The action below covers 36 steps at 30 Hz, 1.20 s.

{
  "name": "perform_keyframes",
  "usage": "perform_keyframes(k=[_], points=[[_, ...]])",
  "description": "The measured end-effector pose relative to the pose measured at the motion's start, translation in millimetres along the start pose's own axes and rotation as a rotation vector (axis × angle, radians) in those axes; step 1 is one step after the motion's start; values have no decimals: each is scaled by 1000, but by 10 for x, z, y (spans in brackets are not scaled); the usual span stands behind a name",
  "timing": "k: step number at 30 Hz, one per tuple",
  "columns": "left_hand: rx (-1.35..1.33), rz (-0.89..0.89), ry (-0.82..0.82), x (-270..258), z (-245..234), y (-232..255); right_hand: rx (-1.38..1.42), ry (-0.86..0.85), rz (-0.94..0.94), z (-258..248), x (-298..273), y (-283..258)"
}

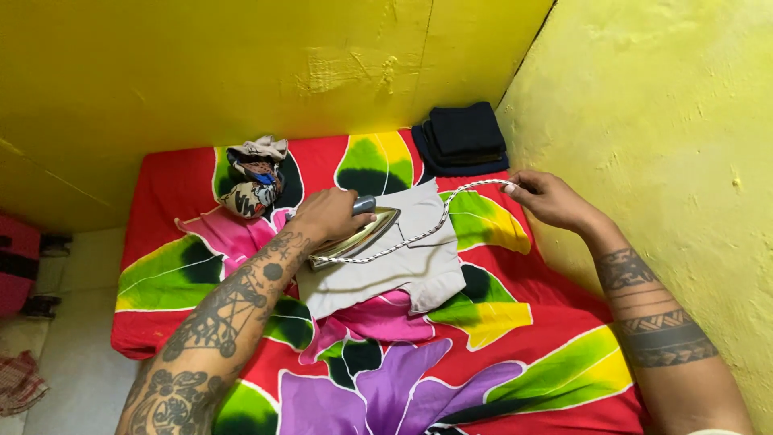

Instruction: The person unfolds a white garment on a bed and smooths it with their hands. They then use an electric iron to press the garment, moving the iron back and forth across the fabric while holding the cord with the other hand.

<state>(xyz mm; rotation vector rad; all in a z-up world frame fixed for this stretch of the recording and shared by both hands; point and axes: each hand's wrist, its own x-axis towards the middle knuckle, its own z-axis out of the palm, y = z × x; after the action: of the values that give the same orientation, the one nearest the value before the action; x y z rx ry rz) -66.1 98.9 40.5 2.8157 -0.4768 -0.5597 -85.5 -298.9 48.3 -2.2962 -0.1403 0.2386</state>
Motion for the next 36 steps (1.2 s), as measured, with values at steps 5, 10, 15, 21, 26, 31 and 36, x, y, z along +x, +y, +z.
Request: perform_keyframes(k=[5, 10, 15, 21, 26, 31, 36], points=[[13, 36, 84, 105, -60, 234, 12, -9, 6, -22, 44, 61], [24, 84, 168, 471, 71, 424, -12, 4, 8, -31, 40, 77], [51, 116, 162, 764, 195, 614, -73, 21, 4, -60, 77, 100], [45, 167, 118, 1058, 300, 799, -127, 22, 33, -89, 98, 29], [42, 173, 116, 1186, 359, 861, -173, 12, 54, -80, 140, -20], [50, 174, 107, 1136, 321, 881, -196, -3, 60, -74, 159, -50], [62, 182, 90, 1133, 383, 855, -205, 1, 91, -73, 113, -59]])
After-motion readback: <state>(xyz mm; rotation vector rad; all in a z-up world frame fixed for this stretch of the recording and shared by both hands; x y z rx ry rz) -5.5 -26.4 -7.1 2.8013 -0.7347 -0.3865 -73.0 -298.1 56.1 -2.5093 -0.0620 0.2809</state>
